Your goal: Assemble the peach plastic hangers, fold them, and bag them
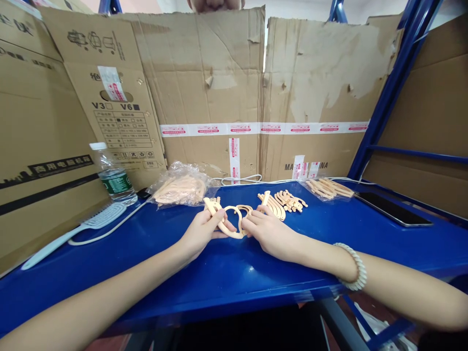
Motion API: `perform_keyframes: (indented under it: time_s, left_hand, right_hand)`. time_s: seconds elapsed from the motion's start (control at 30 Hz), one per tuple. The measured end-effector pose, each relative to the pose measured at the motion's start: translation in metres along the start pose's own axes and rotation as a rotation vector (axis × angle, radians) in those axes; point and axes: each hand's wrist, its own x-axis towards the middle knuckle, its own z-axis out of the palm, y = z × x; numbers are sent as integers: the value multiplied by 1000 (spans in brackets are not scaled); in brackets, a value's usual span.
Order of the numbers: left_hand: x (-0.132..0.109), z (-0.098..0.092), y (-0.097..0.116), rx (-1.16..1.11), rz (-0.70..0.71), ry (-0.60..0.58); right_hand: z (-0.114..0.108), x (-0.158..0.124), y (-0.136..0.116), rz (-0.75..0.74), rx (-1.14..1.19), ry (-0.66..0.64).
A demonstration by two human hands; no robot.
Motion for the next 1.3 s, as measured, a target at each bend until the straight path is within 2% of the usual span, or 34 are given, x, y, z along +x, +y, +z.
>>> perform_keyframes:
  time_s: [0.1, 0.2, 0.27, 0.33, 0.43, 0.53, 0.73, 0.9, 1.17, 1.3]
  left_hand:
    - [2, -2, 3, -93, -47, 6]
    - [6, -6, 9, -178, -114, 74]
    - [10, -10, 11, -196, -118, 115]
    - [12, -13, 11, -214, -98, 132]
    - [15, -16, 9, -241, -109, 144]
    - [17, -18, 7, -258, -127, 159]
    - [22, -22, 10, -273, -118, 212]
    - [22, -22, 12, -270, -131, 224]
    - [17, -18, 14, -297, -220, 128]
    - [16, -16, 20, -331, -261, 152]
  right_hand:
    - [-3, 1, 0, -31, 17, 75]
    - [-10, 2, 10, -68, 22, 173]
    - [-18, 1, 25, -24, 110, 208]
    - [-28, -1, 46, 88, 261, 221]
    - [-37, -6, 78, 193, 416, 158]
    - [-35, -8, 97, 146, 400, 86]
    - [-11, -4, 94, 16, 451, -124]
    - [-6, -2, 91, 1, 425, -254]
    - [-8, -4, 90, 55, 348, -306]
    - [-10, -5, 90, 55, 302, -252]
